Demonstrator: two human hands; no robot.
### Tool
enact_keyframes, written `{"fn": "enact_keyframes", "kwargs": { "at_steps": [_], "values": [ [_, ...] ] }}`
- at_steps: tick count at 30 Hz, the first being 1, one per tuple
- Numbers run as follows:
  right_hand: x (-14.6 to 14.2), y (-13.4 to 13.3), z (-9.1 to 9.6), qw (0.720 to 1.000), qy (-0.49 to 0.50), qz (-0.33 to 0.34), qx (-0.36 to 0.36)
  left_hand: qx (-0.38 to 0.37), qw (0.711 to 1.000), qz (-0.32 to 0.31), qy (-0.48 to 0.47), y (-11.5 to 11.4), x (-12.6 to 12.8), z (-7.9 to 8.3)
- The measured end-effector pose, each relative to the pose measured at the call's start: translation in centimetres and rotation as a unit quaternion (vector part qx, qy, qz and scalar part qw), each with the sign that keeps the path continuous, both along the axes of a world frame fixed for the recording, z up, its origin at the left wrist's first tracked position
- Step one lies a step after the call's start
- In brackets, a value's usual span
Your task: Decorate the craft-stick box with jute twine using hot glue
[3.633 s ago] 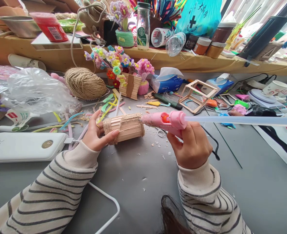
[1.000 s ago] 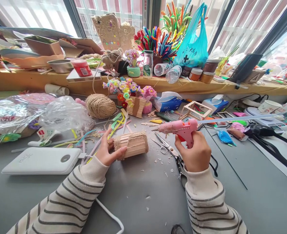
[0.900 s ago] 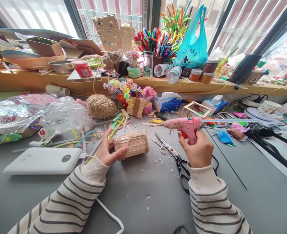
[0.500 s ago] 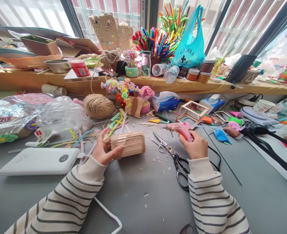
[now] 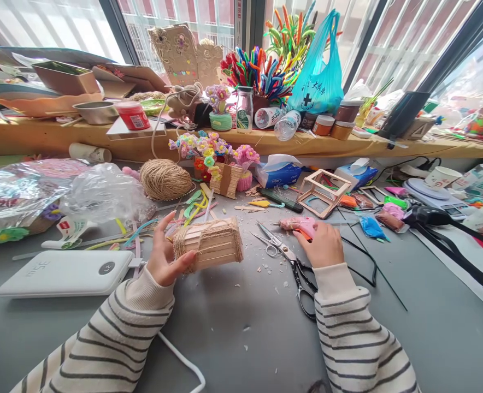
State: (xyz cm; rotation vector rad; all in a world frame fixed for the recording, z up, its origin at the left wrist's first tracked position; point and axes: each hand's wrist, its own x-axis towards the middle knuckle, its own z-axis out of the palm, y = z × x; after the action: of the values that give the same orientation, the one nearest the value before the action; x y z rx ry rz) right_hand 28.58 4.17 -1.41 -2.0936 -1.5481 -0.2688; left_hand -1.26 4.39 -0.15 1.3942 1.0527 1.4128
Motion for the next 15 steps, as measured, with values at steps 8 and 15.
{"fn": "enact_keyframes", "kwargs": {
  "at_steps": [8,15],
  "values": [
    [-7.8,-2.2,5.2,0.914,0.192,0.358,0.013,0.008,1.000,-0.021,-0.007,0.1,-0.3,-0.1],
    [-9.1,-2.1,3.7,0.917,0.206,0.337,0.051,0.000,0.999,-0.039,-0.036,-0.1,-0.3,0.7]
  ]
}}
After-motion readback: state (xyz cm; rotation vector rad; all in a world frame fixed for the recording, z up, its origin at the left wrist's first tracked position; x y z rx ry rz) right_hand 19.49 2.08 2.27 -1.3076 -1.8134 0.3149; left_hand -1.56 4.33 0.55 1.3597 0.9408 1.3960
